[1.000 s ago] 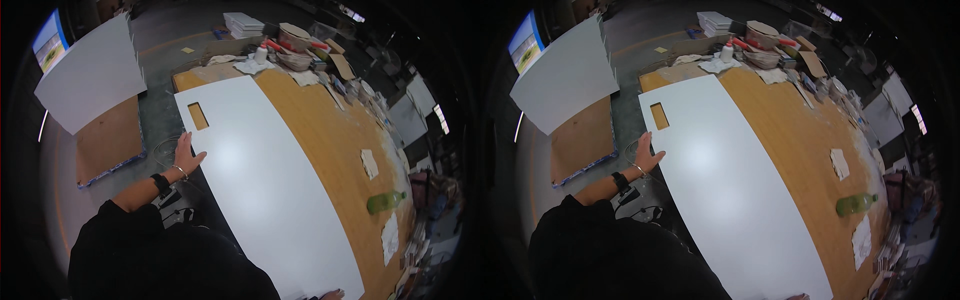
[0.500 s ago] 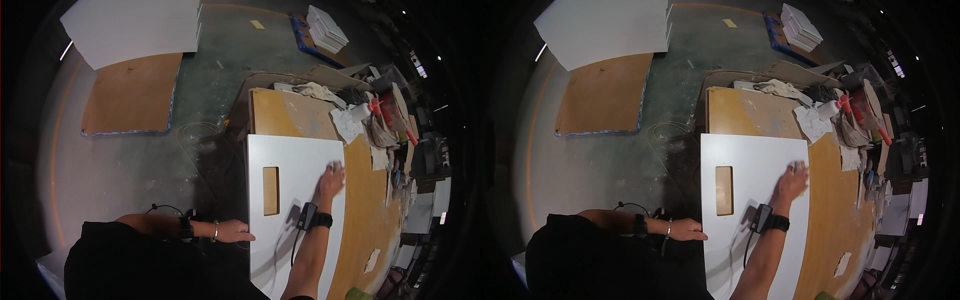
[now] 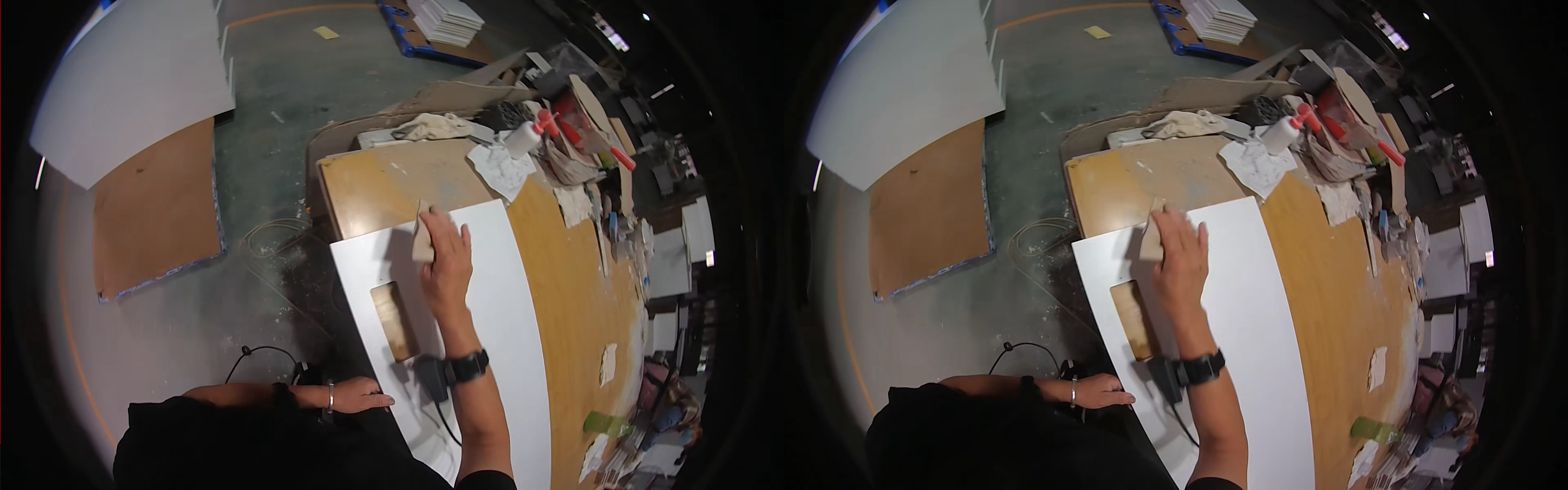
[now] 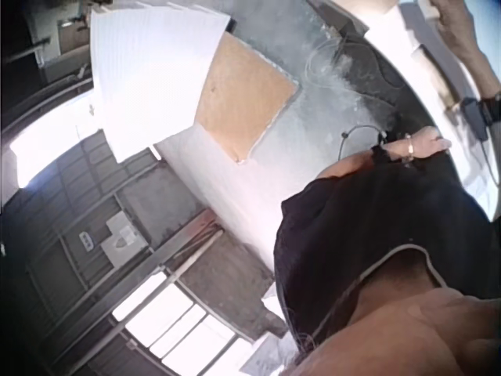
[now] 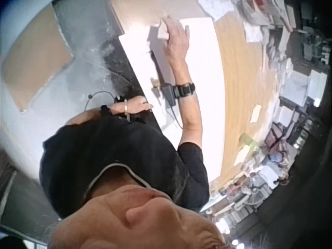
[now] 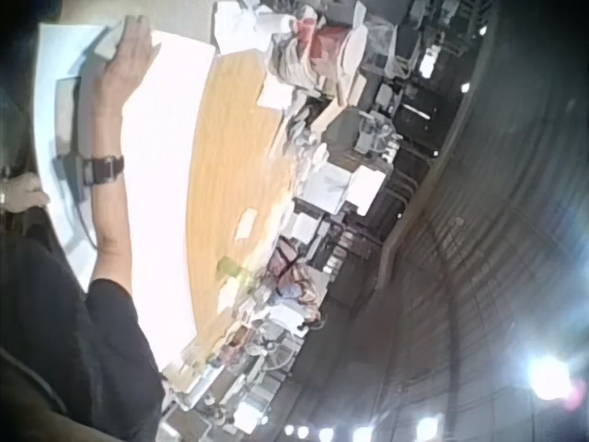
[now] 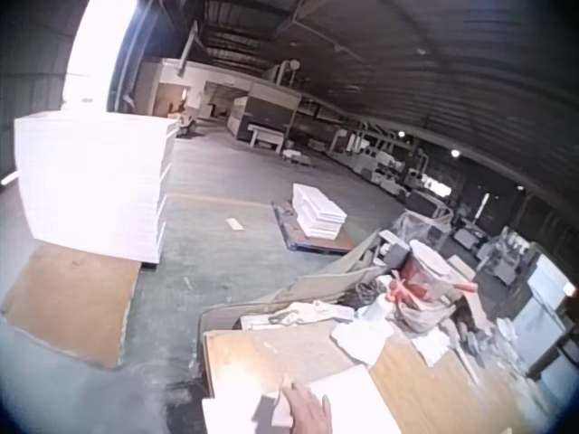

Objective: The recorder cleans and scrapes edges of white furniture panels on a large workbench in a factory setting.

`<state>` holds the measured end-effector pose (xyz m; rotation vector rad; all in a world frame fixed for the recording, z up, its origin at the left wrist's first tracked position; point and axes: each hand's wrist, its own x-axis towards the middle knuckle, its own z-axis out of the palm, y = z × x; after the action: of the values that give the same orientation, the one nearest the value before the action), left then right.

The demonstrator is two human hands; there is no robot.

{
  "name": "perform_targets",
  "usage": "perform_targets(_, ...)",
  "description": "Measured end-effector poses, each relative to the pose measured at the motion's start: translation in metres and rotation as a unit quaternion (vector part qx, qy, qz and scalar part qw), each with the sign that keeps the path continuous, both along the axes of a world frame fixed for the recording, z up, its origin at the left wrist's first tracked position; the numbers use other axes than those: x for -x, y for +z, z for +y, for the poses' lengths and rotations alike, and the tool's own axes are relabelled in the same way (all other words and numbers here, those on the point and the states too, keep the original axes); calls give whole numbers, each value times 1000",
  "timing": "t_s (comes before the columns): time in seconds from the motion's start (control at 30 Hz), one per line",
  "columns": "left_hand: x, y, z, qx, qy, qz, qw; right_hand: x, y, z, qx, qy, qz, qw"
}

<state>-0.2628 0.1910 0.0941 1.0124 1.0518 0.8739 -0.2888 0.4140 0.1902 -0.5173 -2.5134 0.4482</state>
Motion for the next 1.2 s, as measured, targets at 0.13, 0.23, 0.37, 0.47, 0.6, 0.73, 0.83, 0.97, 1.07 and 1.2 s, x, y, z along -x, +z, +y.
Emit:
perform_targets(0.13, -6, 2, 6, -29, 33, -13, 999, -14, -45, 67, 24, -102, -86, 991)
perform_targets(0.23, 14, 8, 9, 141, -123, 71, 980, -39, -53, 75, 0, -158, -97, 983)
perform_targets(0.37, 14, -4, 4, 109, -29, -113, 987, -159, -49, 102, 51, -379, -89, 920)
perform_targets(0.47, 12, 8, 23, 137, -43, -161, 977, -328, -68, 73, 14, -534, -89, 841)
perform_targets(0.6, 10, -2, 17, 120, -139, -139, 973, -500, -66, -75, 60, -754, -152, 636)
perform_targets(0.73, -20, -4, 14, 80, -199, -127, 968, -558, -63, -212, 122, -852, -149, 487)
perform_targets(0.83, -43, -10, 6, 74, -219, -131, 964, -479, -75, -231, 6, -696, -142, 704)
perform_targets(0.97, -63, -37, -17, 122, -243, -28, 962, -319, -42, -234, 96, -283, -134, 945)
perform_targets(1.07, -84, -38, -28, -293, -195, 188, 917, -288, -40, -241, 112, -104, 3, 988)
perform_targets(1.2, -104, -1, -43, -251, -216, 399, 855, -355, -20, -275, 527, -174, 74, 829)
